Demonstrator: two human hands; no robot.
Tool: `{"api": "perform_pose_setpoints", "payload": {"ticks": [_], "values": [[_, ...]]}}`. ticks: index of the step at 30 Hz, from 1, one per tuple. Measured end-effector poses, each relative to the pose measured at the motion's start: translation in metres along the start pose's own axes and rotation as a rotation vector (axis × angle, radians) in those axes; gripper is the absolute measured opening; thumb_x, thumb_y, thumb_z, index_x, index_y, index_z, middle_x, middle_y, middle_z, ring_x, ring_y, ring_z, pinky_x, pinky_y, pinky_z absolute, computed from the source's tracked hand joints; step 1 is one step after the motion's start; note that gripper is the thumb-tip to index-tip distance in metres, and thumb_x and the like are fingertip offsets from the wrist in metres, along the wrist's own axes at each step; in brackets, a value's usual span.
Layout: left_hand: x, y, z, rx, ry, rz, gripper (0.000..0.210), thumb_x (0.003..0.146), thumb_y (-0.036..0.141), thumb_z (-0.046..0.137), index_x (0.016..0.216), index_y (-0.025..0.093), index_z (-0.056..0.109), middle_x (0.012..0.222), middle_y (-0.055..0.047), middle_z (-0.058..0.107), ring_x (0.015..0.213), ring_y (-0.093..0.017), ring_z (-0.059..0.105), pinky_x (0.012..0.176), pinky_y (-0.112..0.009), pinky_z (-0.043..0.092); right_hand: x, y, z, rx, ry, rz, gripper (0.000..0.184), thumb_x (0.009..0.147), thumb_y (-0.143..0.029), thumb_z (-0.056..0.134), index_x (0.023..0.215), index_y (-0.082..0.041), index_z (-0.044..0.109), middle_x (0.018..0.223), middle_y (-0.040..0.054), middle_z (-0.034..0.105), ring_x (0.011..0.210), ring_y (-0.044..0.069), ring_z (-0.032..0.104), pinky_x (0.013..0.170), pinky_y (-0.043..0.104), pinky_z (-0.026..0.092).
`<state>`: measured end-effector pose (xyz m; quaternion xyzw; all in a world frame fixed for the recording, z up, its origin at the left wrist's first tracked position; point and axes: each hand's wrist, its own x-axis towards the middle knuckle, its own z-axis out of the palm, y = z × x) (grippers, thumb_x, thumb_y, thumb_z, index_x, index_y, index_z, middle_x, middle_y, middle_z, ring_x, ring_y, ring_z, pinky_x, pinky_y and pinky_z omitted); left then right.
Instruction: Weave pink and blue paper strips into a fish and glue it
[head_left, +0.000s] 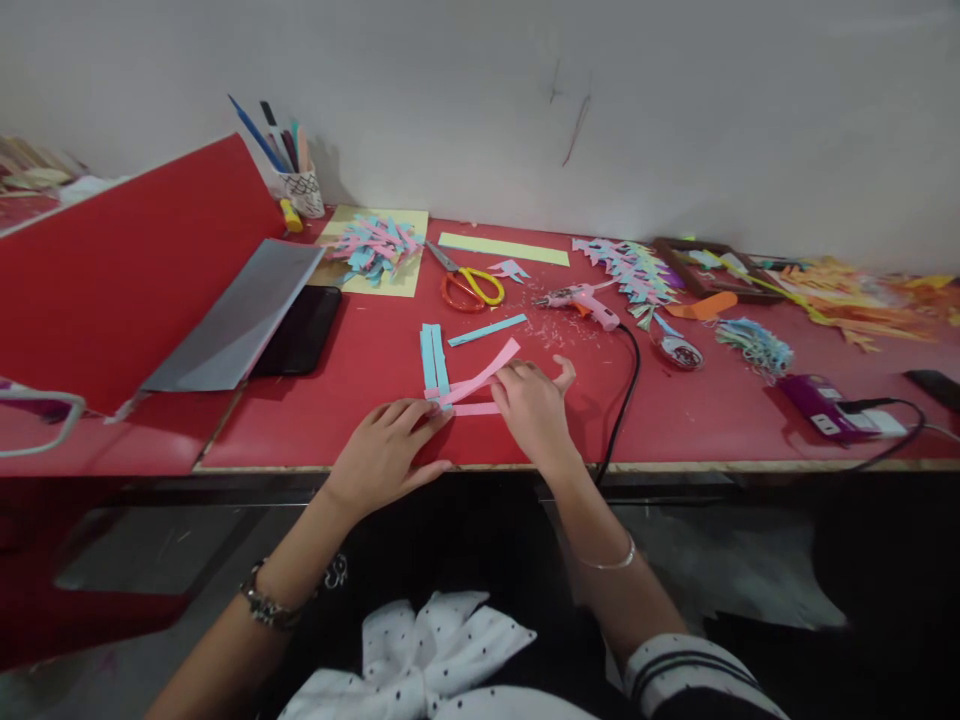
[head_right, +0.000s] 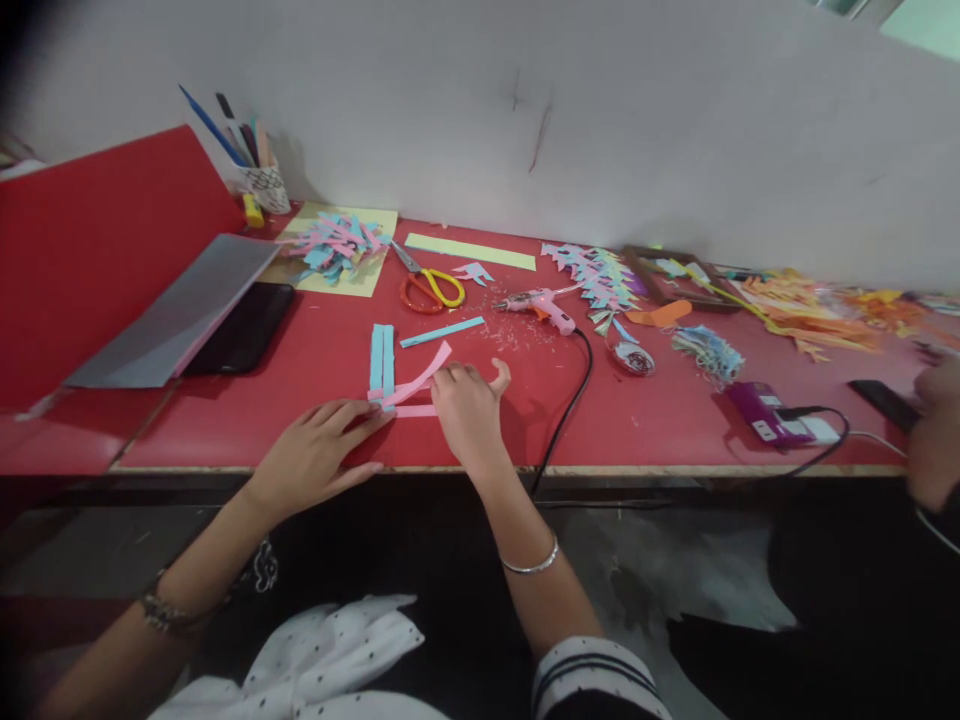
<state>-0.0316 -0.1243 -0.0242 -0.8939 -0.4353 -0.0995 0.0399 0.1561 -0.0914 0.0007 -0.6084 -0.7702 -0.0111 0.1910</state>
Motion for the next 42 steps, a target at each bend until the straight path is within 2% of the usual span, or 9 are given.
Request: {"api": "perform_pose_setpoints", "payload": {"ticks": [5, 8, 13, 19, 25, 29, 34, 37, 42], "values": [[0.0, 0.0, 0.002, -0.031, 0.036, 0.036, 0.051, 0.084, 0.048, 0.039, 0.12, 0.013, 0.05, 0.119, -0.015, 0.053, 0.114, -0.027, 0.047, 0.091, -0.039, 0.042, 0.002, 0.01, 0.005, 0.634, 0.015, 0.05, 0.02, 0.076, -0.023, 0.05, 0.095, -0.019, 0.055, 0.094, 0.0063, 0.062, 0.08, 0.017, 0.058, 0.076, 0.034, 0.043], [0.002, -0.001, -0.001, -0.085, 0.026, 0.02, 0.052, 0.083, 0.05, 0.039, 0.118, 0.013, 0.05, 0.119, -0.015, 0.053, 0.109, -0.026, 0.051, 0.09, -0.037, 0.044, 0.007, 0.008, 0.013, 0.922, 0.039, 0.155, 0.025, 0.072, -0.025, 0.054, 0.097, -0.02, 0.053, 0.092, 0.0042, 0.06, 0.078, 0.014, 0.058, 0.071, 0.029, 0.047], [0.005, -0.003, -0.006, -0.149, 0.044, -0.024, 0.039, 0.083, 0.041, 0.043, 0.11, 0.017, 0.055, 0.109, -0.01, 0.06, 0.101, -0.024, 0.055, 0.088, -0.037, 0.044, 0.012, -0.005, 0.016, 1.133, -0.158, 0.185, 0.039, 0.076, -0.029, 0.052, 0.113, -0.023, 0.045, 0.093, 0.0038, 0.057, 0.074, 0.012, 0.058, 0.064, 0.026, 0.05], [0.008, -0.002, -0.003, -0.225, 0.125, -0.101, 0.033, 0.082, 0.038, 0.042, 0.103, 0.015, 0.054, 0.098, -0.01, 0.063, 0.091, -0.023, 0.058, 0.081, -0.036, 0.045, 0.014, -0.01, 0.011, 0.89, -0.045, 0.122, 0.028, 0.07, -0.021, 0.056, 0.098, -0.017, 0.054, 0.09, 0.0046, 0.06, 0.07, 0.011, 0.056, 0.066, 0.026, 0.048], [0.026, 0.005, -0.008, -0.219, 0.112, -0.262, 0.033, 0.081, 0.04, 0.044, 0.096, 0.013, 0.056, 0.084, -0.009, 0.067, 0.078, -0.023, 0.062, 0.069, -0.033, 0.045, 0.023, -0.008, 0.005, 0.868, -0.006, 0.013, 0.01, 0.073, -0.016, 0.047, 0.076, -0.017, 0.056, 0.083, 0.0033, 0.062, 0.072, 0.012, 0.058, 0.073, 0.027, 0.046], [0.044, 0.01, -0.01, -0.031, 0.132, -0.346, 0.031, 0.081, 0.039, 0.043, 0.079, 0.014, 0.061, 0.068, -0.009, 0.068, 0.065, -0.024, 0.063, 0.069, -0.037, 0.042, 0.029, -0.014, 0.002, 0.945, -0.07, -0.028, 0.013, 0.072, -0.012, 0.046, 0.08, -0.016, 0.056, 0.084, 0.0035, 0.061, 0.073, 0.012, 0.058, 0.072, 0.026, 0.047], [0.052, 0.011, -0.007, 0.083, 0.163, -0.381, 0.033, 0.083, 0.027, 0.036, 0.072, 0.015, 0.064, 0.062, -0.01, 0.067, 0.058, -0.023, 0.062, 0.066, -0.037, 0.04, 0.032, -0.013, -0.003, 0.963, -0.155, -0.087, 0.026, 0.077, -0.015, 0.048, 0.103, -0.019, 0.05, 0.092, 0.0029, 0.061, 0.08, 0.011, 0.06, 0.073, 0.025, 0.048], [0.05, 0.009, -0.004, 0.093, 0.191, -0.372, 0.034, 0.083, 0.025, 0.035, 0.071, 0.015, 0.064, 0.061, -0.01, 0.067, 0.057, -0.022, 0.062, 0.068, -0.037, 0.04, 0.025, 0.003, -0.005, 0.752, -0.11, -0.095, 0.03, 0.082, -0.02, 0.046, 0.111, -0.019, 0.047, 0.099, 0.0051, 0.059, 0.09, 0.013, 0.058, 0.08, 0.029, 0.046], [0.048, 0.005, 0.0, 0.071, 0.243, -0.362, 0.038, 0.084, 0.027, 0.032, 0.067, 0.016, 0.064, 0.061, -0.008, 0.067, 0.056, -0.02, 0.06, 0.07, -0.036, 0.039, 0.007, 0.025, 0.004, 0.151, -0.108, -0.047, 0.023, 0.077, -0.017, 0.056, 0.1, -0.014, 0.058, 0.104, 0.0113, 0.057, 0.1, 0.023, 0.051, 0.083, 0.037, 0.042]]}}
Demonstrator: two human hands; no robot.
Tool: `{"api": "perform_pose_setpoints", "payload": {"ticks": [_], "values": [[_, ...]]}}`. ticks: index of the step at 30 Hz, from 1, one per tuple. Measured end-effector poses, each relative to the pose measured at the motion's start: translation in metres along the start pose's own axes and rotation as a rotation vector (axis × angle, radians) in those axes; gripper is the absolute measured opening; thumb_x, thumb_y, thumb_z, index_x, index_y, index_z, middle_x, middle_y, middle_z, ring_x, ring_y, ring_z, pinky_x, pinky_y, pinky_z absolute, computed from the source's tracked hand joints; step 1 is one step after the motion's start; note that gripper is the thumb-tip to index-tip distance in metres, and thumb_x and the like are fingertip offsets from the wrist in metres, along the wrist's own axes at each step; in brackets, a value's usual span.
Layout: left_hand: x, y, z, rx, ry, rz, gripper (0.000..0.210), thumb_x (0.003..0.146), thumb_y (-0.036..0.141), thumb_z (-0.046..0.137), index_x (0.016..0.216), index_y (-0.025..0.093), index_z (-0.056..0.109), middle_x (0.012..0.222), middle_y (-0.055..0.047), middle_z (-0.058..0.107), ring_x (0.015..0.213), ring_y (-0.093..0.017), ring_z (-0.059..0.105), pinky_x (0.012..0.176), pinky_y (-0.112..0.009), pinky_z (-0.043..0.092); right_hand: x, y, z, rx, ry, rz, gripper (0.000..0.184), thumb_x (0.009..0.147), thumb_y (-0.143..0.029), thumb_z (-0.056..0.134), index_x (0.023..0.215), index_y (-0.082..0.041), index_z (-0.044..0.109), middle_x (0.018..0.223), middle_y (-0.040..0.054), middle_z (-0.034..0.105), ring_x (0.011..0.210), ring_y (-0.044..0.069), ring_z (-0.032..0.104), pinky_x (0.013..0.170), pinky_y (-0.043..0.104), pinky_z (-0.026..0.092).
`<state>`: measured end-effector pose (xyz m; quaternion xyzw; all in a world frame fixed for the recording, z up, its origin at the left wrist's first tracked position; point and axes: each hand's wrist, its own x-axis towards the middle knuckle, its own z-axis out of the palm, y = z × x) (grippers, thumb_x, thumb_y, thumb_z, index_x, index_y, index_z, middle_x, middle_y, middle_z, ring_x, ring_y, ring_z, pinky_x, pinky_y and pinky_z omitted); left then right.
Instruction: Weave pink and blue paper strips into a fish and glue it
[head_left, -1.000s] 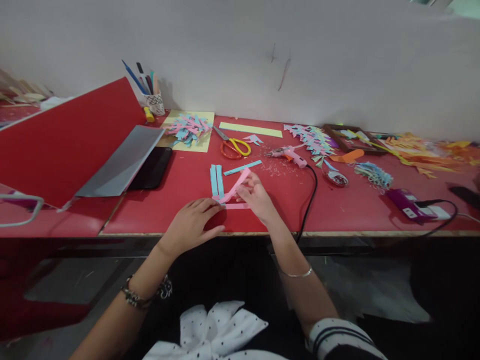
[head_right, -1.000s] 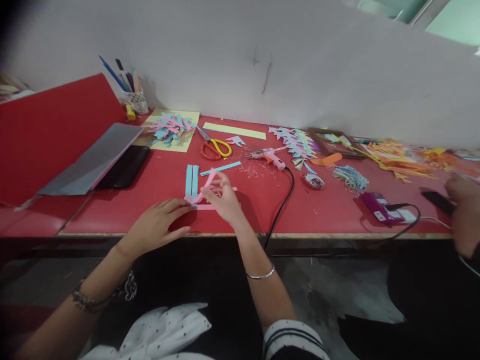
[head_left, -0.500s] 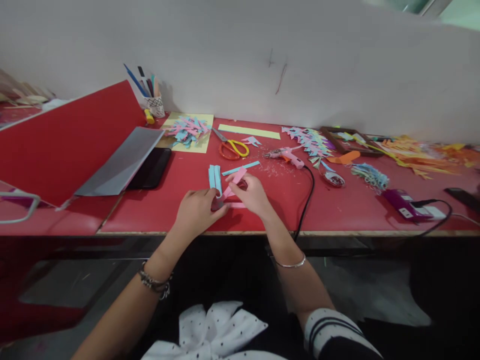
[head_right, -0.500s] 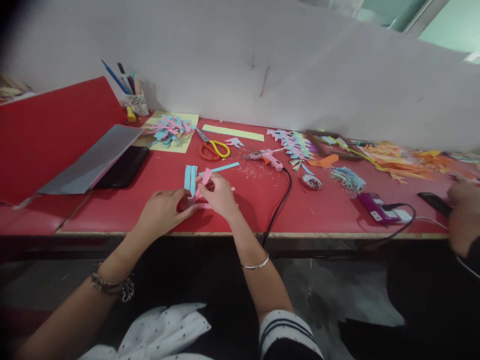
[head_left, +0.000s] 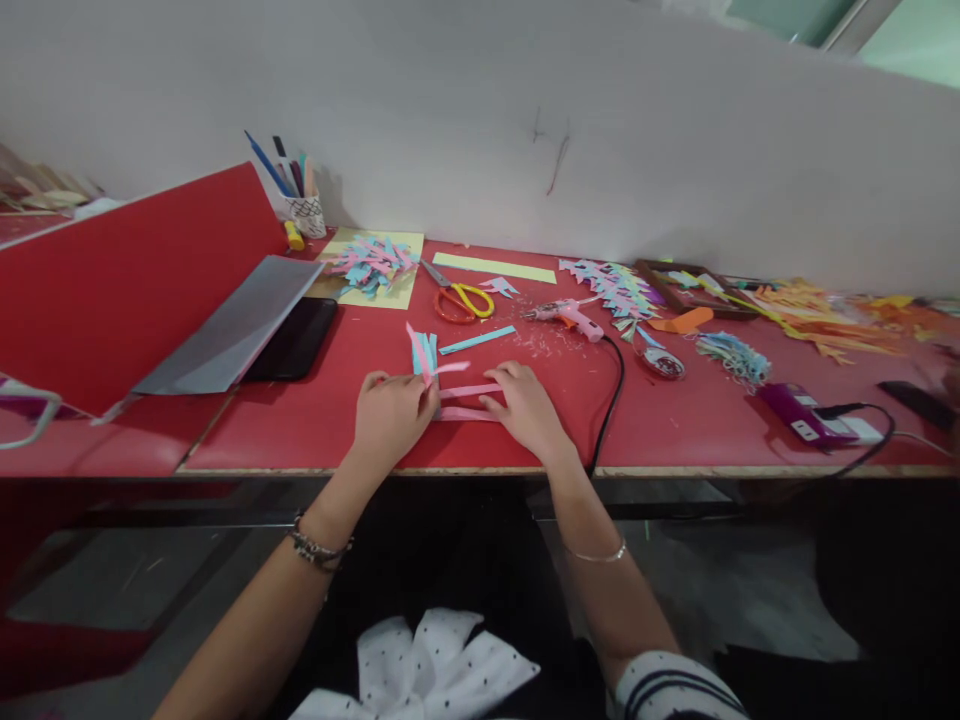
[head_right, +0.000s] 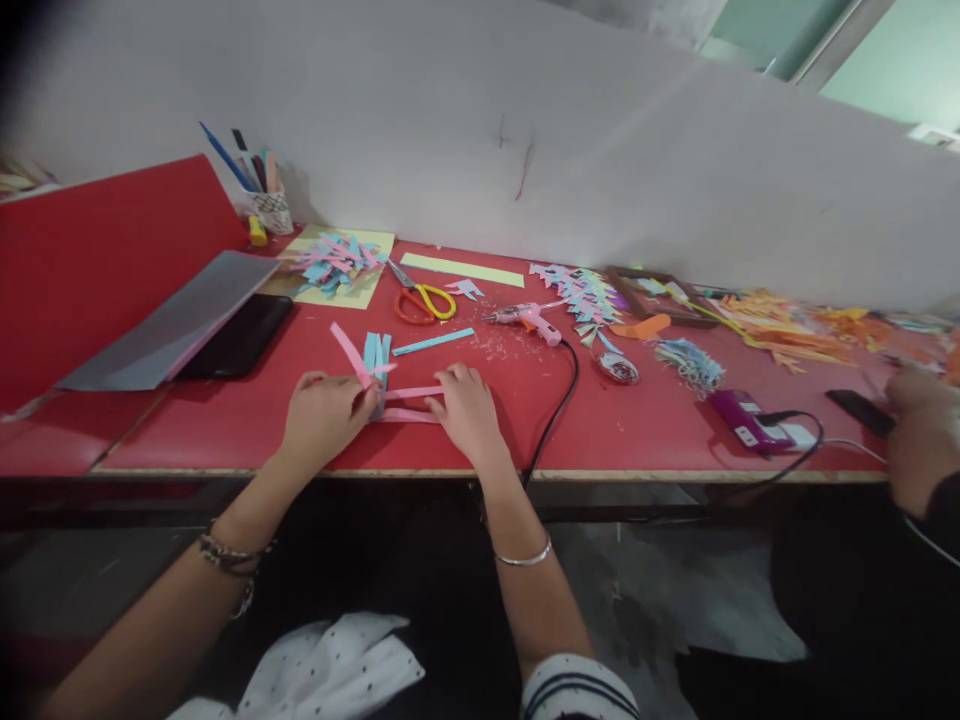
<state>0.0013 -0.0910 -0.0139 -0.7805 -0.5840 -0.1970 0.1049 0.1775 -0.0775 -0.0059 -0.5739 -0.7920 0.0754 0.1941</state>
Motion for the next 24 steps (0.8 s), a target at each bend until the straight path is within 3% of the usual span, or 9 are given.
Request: {"api": "perform_pose_setpoints", "payload": {"ticks": [8, 16, 21, 24], "values": [[0.0, -0.002, 0.001, -0.059, -0.02, -0.003, 0.043, 0.085, 0.027, 0.03, 0.064, 0.014, 0.065, 0.061, -0.008, 0.066, 0.061, -0.02, 0.061, 0.078, -0.038, 0.039, 0.004, 0.002, -0.005, -0.07, -0.057, -0.07, 0.016, 0.083, -0.016, 0.05, 0.089, -0.017, 0.065, 0.09, 0.0049, 0.061, 0.083, 0.015, 0.057, 0.074, 0.027, 0.039], [0.0, -0.004, 0.006, -0.107, -0.005, -0.029, 0.04, 0.083, 0.03, 0.033, 0.062, 0.017, 0.065, 0.063, -0.006, 0.067, 0.064, -0.02, 0.061, 0.083, -0.04, 0.039, 0.017, 0.002, -0.021, -0.4, -0.166, -0.336, 0.02, 0.082, -0.01, 0.05, 0.074, -0.016, 0.067, 0.075, 0.004, 0.065, 0.075, 0.015, 0.055, 0.082, 0.032, 0.028], [0.001, -0.002, 0.006, -0.084, 0.006, 0.007, 0.035, 0.081, 0.026, 0.034, 0.068, 0.017, 0.066, 0.067, -0.006, 0.068, 0.063, -0.02, 0.062, 0.088, -0.043, 0.036, 0.027, 0.009, -0.025, -0.225, -0.193, -0.336, 0.008, 0.079, -0.016, 0.056, 0.077, -0.016, 0.063, 0.08, 0.0028, 0.064, 0.077, 0.015, 0.055, 0.072, 0.029, 0.028], [0.002, -0.002, 0.005, -0.084, 0.001, 0.037, 0.032, 0.08, 0.024, 0.036, 0.069, 0.019, 0.065, 0.067, -0.005, 0.069, 0.064, -0.019, 0.062, 0.091, -0.044, 0.035, 0.033, 0.013, -0.026, -0.046, -0.236, -0.353, 0.014, 0.083, -0.022, 0.052, 0.079, -0.017, 0.064, 0.085, 0.0031, 0.065, 0.082, 0.015, 0.056, 0.073, 0.029, 0.029]]}}
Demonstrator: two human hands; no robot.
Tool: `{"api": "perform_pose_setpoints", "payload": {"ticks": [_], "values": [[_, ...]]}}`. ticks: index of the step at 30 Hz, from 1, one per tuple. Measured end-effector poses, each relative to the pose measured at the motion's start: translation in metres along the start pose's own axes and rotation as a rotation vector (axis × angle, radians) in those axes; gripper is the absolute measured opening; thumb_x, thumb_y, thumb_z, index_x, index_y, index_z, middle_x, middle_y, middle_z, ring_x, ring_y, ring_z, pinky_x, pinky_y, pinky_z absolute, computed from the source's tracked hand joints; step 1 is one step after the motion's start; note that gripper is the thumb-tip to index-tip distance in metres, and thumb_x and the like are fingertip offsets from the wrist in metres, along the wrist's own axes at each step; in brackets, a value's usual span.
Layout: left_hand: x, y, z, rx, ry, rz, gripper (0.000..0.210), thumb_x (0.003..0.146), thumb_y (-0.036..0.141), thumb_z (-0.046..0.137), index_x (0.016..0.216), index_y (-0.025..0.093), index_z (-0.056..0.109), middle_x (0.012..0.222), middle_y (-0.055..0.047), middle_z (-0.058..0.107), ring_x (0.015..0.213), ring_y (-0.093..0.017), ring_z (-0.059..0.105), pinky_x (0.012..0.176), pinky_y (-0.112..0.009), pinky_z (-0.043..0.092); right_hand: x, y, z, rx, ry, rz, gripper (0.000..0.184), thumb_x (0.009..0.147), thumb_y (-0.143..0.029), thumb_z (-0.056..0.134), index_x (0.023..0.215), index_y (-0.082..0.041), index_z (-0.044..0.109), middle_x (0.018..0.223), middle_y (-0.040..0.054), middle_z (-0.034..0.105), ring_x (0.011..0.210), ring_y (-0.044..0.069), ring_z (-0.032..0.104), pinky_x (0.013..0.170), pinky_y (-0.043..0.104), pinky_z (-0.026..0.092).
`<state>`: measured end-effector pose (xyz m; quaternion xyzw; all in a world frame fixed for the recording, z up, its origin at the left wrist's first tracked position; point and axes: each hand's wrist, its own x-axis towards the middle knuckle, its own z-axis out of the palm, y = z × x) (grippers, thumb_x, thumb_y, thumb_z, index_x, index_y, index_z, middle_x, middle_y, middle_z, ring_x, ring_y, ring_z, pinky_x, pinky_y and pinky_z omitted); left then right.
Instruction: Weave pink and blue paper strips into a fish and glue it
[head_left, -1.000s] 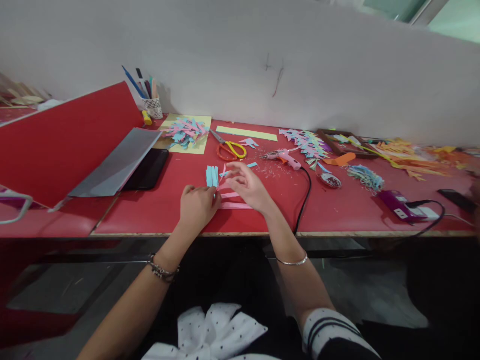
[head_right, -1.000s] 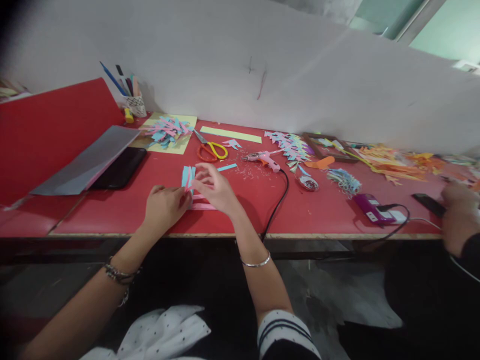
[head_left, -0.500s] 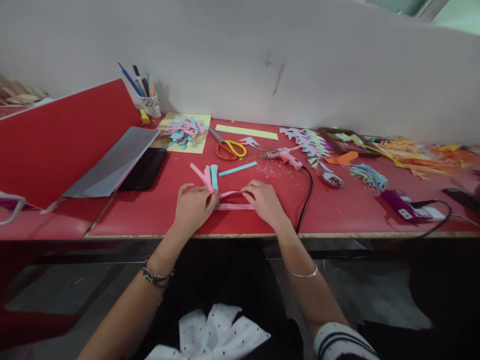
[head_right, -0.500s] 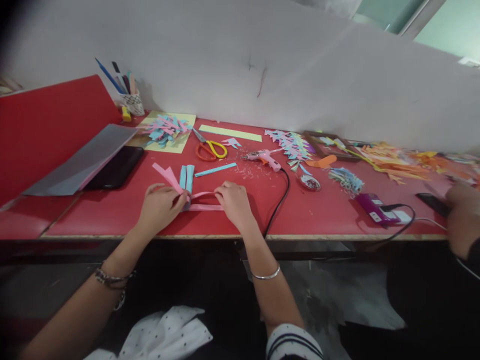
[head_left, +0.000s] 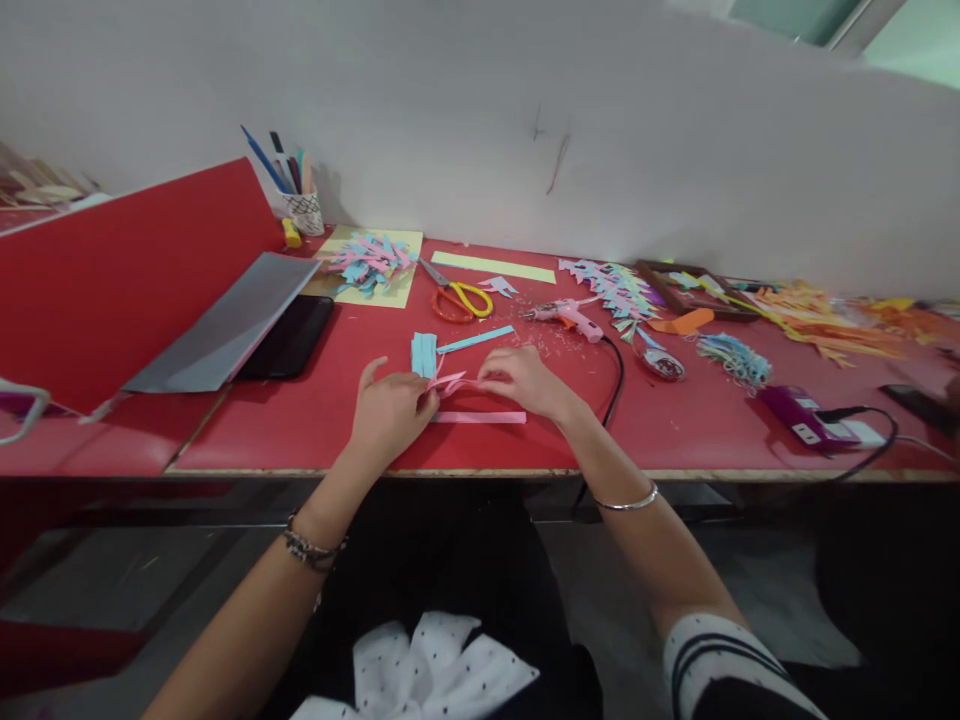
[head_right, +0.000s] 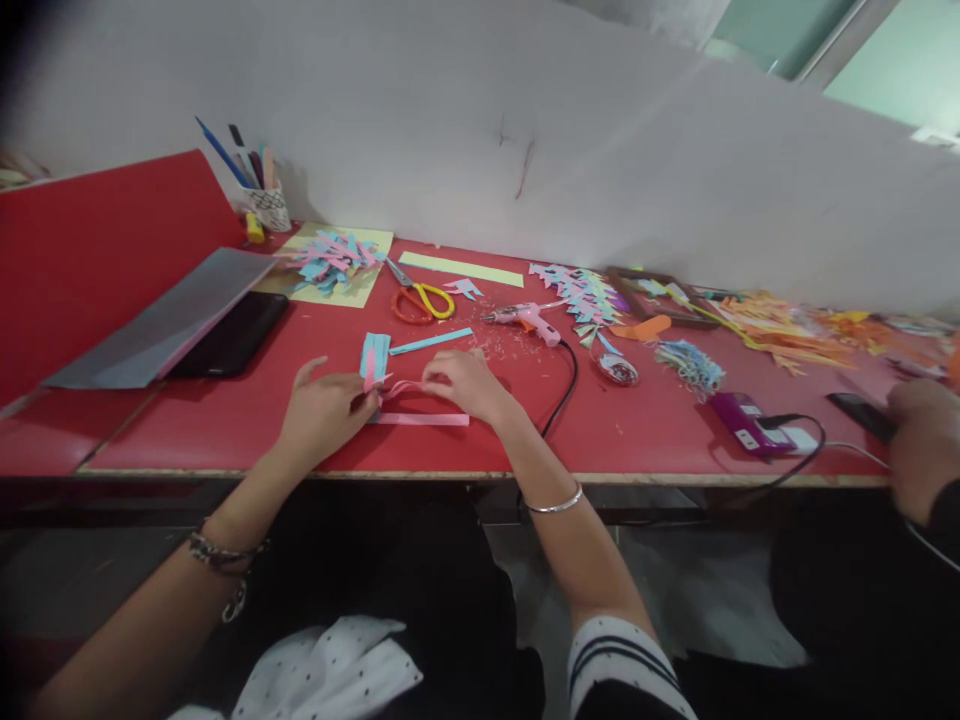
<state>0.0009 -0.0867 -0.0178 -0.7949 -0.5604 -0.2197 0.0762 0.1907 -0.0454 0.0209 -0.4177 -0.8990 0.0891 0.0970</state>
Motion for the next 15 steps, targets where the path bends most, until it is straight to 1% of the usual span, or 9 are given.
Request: {"api": "perform_pose_setpoints", "payload": {"ticks": [3, 6, 8, 11, 15], "values": [[0.001, 0.001, -0.001, 0.02, 0.001, 0.002, 0.033, 0.081, 0.026, 0.037, 0.064, 0.019, 0.064, 0.066, -0.005, 0.068, 0.062, -0.019, 0.063, 0.093, -0.044, 0.034, 0.002, 0.001, -0.003, 0.034, 0.015, 0.022, 0.021, 0.086, -0.02, 0.046, 0.083, -0.019, 0.066, 0.093, 0.0052, 0.066, 0.09, 0.018, 0.056, 0.08, 0.035, 0.028], [0.002, 0.001, -0.001, 0.034, -0.016, -0.001, 0.035, 0.081, 0.027, 0.038, 0.062, 0.017, 0.065, 0.064, -0.006, 0.068, 0.061, -0.02, 0.063, 0.094, -0.045, 0.034, 0.003, -0.002, -0.005, -0.04, 0.037, 0.075, 0.025, 0.085, -0.014, 0.044, 0.082, -0.023, 0.067, 0.095, 0.0038, 0.066, 0.096, 0.02, 0.054, 0.089, 0.045, 0.022], [0.002, 0.002, -0.001, 0.025, -0.023, -0.002, 0.033, 0.08, 0.028, 0.039, 0.063, 0.017, 0.065, 0.064, -0.007, 0.068, 0.062, -0.021, 0.063, 0.093, -0.046, 0.034, 0.005, -0.006, -0.006, -0.073, 0.044, 0.077, 0.024, 0.084, -0.014, 0.046, 0.08, -0.024, 0.067, 0.094, 0.0026, 0.066, 0.097, 0.019, 0.054, 0.093, 0.049, 0.017], [0.003, 0.002, -0.001, 0.015, -0.006, -0.01, 0.031, 0.079, 0.029, 0.041, 0.062, 0.018, 0.065, 0.062, -0.006, 0.067, 0.063, -0.021, 0.063, 0.091, -0.046, 0.036, 0.01, -0.015, -0.007, -0.115, 0.055, 0.058, 0.023, 0.085, -0.016, 0.045, 0.082, -0.024, 0.067, 0.095, 0.0028, 0.065, 0.095, 0.018, 0.055, 0.094, 0.048, 0.016], [0.002, 0.003, 0.0, 0.0, 0.021, -0.012, 0.03, 0.078, 0.03, 0.042, 0.061, 0.018, 0.063, 0.062, -0.006, 0.067, 0.063, -0.02, 0.063, 0.092, -0.045, 0.035, 0.019, -0.028, -0.006, -0.196, 0.041, 0.041, 0.024, 0.086, -0.016, 0.045, 0.086, -0.023, 0.067, 0.093, 0.0022, 0.064, 0.091, 0.016, 0.055, 0.095, 0.046, 0.014]]}}
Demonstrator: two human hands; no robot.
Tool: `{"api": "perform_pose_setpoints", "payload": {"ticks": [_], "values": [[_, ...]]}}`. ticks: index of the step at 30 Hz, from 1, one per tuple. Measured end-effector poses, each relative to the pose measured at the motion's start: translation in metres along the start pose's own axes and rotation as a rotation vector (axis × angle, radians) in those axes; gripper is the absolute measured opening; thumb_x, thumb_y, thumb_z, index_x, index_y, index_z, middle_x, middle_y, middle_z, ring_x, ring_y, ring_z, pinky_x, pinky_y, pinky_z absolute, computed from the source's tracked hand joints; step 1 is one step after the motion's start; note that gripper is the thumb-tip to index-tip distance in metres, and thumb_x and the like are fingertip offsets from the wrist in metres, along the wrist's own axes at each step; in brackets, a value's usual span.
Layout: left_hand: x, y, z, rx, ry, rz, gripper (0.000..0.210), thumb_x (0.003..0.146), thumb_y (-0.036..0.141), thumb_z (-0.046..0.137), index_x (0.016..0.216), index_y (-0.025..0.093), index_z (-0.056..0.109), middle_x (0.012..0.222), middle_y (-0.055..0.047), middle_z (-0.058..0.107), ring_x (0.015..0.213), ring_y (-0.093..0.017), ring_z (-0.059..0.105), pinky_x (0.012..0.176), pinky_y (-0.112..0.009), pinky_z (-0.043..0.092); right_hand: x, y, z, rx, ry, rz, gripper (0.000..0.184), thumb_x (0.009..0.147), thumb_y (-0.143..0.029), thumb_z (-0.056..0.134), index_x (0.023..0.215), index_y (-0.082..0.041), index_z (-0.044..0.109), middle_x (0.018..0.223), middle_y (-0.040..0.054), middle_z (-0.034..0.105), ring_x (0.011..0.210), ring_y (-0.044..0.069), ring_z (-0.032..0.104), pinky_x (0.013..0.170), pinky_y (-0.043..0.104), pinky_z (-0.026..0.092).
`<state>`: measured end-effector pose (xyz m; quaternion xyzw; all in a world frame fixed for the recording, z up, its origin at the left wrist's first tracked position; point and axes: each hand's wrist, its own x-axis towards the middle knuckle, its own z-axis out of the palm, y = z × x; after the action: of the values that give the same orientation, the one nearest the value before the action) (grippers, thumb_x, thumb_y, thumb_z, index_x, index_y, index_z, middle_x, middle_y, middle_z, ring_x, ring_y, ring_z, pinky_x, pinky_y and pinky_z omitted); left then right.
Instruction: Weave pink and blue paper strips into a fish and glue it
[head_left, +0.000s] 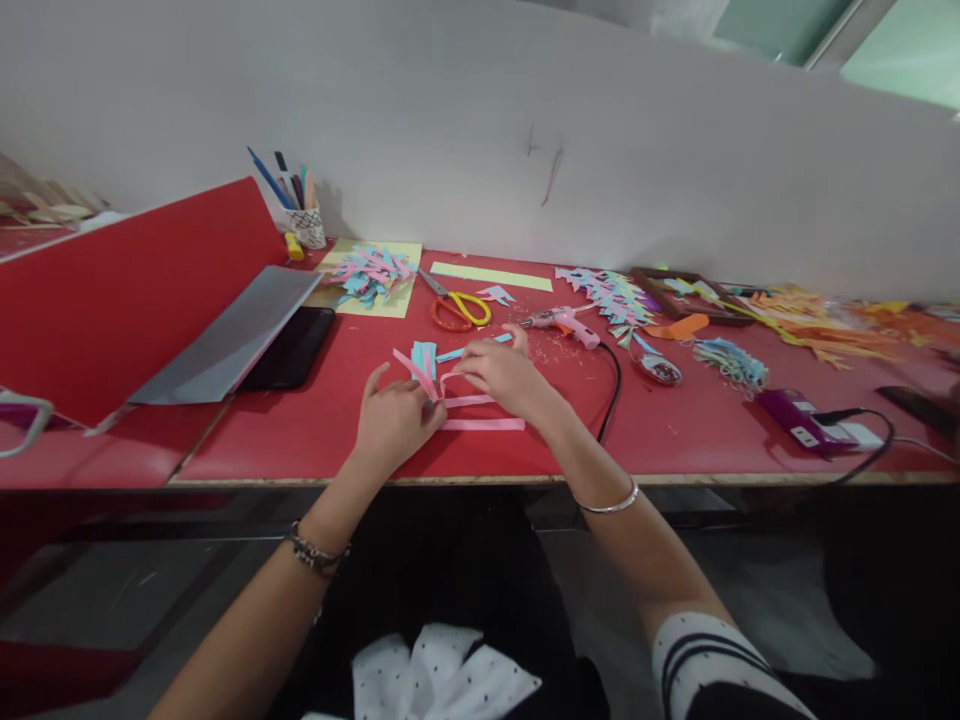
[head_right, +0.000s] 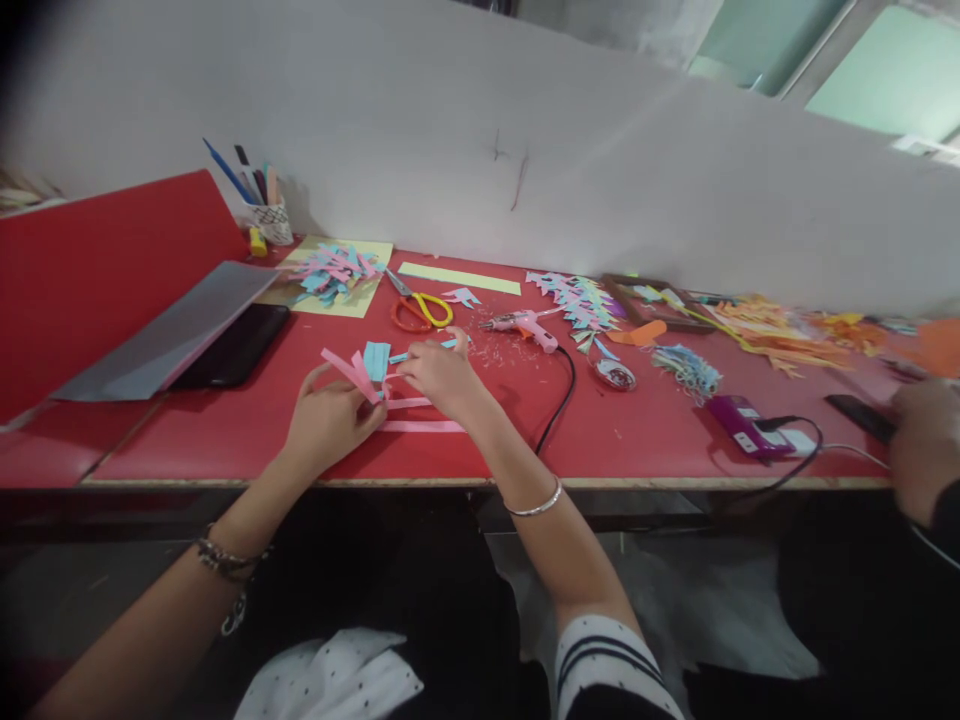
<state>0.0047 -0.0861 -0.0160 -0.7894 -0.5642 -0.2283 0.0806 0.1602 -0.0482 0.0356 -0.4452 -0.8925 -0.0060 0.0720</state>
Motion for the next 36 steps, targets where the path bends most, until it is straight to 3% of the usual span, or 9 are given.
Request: {"api": "perform_pose_setpoints", "payload": {"ticks": [8, 14, 17, 20, 22, 27, 32, 36], "values": [[0.003, 0.001, 0.003, 0.022, 0.005, -0.101, 0.047, 0.082, 0.036, 0.033, 0.049, 0.017, 0.059, 0.051, -0.007, 0.063, 0.054, -0.02, 0.06, 0.088, -0.044, 0.037, 0.009, -0.013, 0.007, 0.026, 0.071, -0.102, 0.022, 0.086, -0.018, 0.045, 0.084, -0.023, 0.066, 0.092, 0.0011, 0.062, 0.092, 0.016, 0.054, 0.095, 0.046, 0.007], [0.005, 0.001, 0.003, 0.057, -0.017, -0.106, 0.052, 0.085, 0.032, 0.024, 0.056, 0.014, 0.064, 0.053, -0.008, 0.063, 0.053, -0.019, 0.059, 0.091, -0.042, 0.034, -0.02, -0.006, 0.005, 0.123, 0.192, 0.063, 0.016, 0.081, -0.025, 0.053, 0.096, -0.019, 0.055, 0.1, 0.0056, 0.059, 0.095, 0.019, 0.052, 0.094, 0.042, 0.013], [0.006, 0.001, 0.001, 0.038, -0.084, -0.119, 0.054, 0.086, 0.032, 0.022, 0.063, 0.014, 0.067, 0.055, -0.008, 0.063, 0.056, -0.02, 0.06, 0.092, -0.042, 0.033, -0.042, -0.002, 0.008, 0.24, 0.043, 0.087, 0.02, 0.075, -0.03, 0.06, 0.089, -0.019, 0.053, 0.095, 0.0038, 0.06, 0.092, 0.019, 0.053, 0.093, 0.041, 0.017], [0.006, 0.002, 0.0, 0.028, -0.139, -0.146, 0.053, 0.086, 0.032, 0.022, 0.067, 0.014, 0.068, 0.057, -0.009, 0.063, 0.06, -0.021, 0.06, 0.091, -0.043, 0.032, -0.053, 0.0, 0.015, 0.314, -0.071, 0.09, 0.015, 0.076, -0.024, 0.06, 0.089, -0.02, 0.054, 0.096, 0.0033, 0.061, 0.094, 0.019, 0.053, 0.09, 0.039, 0.02], [0.006, 0.002, 0.0, 0.02, -0.14, -0.147, 0.052, 0.086, 0.032, 0.022, 0.068, 0.015, 0.068, 0.057, -0.008, 0.063, 0.06, -0.02, 0.059, 0.091, -0.043, 0.032, -0.055, 0.0, 0.018, 0.324, -0.065, 0.105, 0.007, 0.08, -0.018, 0.054, 0.087, -0.02, 0.056, 0.094, 0.0028, 0.062, 0.093, 0.017, 0.054, 0.089, 0.039, 0.02], [0.006, 0.0, 0.002, -0.007, -0.136, -0.153, 0.052, 0.086, 0.032, 0.023, 0.063, 0.016, 0.067, 0.054, -0.007, 0.061, 0.058, -0.02, 0.058, 0.09, -0.042, 0.031, -0.051, 0.0, 0.018, 0.297, -0.074, 0.103, 0.01, 0.083, -0.018, 0.05, 0.087, -0.02, 0.059, 0.092, 0.0023, 0.063, 0.092, 0.017, 0.056, 0.095, 0.043, 0.011], [0.005, 0.0, 0.002, -0.032, -0.13, -0.144, 0.049, 0.086, 0.031, 0.024, 0.071, 0.017, 0.069, 0.057, -0.007, 0.062, 0.061, -0.02, 0.058, 0.091, -0.042, 0.03, -0.05, -0.003, 0.02, 0.273, -0.108, 0.073, 0.015, 0.082, -0.021, 0.053, 0.095, -0.02, 0.06, 0.101, 0.0062, 0.061, 0.097, 0.019, 0.054, 0.092, 0.042, 0.017], [0.005, 0.001, 0.0, -0.042, -0.166, -0.155, 0.049, 0.086, 0.03, 0.024, 0.074, 0.017, 0.07, 0.058, -0.007, 0.062, 0.063, -0.021, 0.058, 0.091, -0.043, 0.029, -0.048, -0.004, 0.023, 0.241, -0.087, 0.097, 0.014, 0.082, -0.016, 0.049, 0.087, -0.02, 0.061, 0.091, 0.0037, 0.061, 0.095, 0.019, 0.053, 0.095, 0.047, 0.011]]}}
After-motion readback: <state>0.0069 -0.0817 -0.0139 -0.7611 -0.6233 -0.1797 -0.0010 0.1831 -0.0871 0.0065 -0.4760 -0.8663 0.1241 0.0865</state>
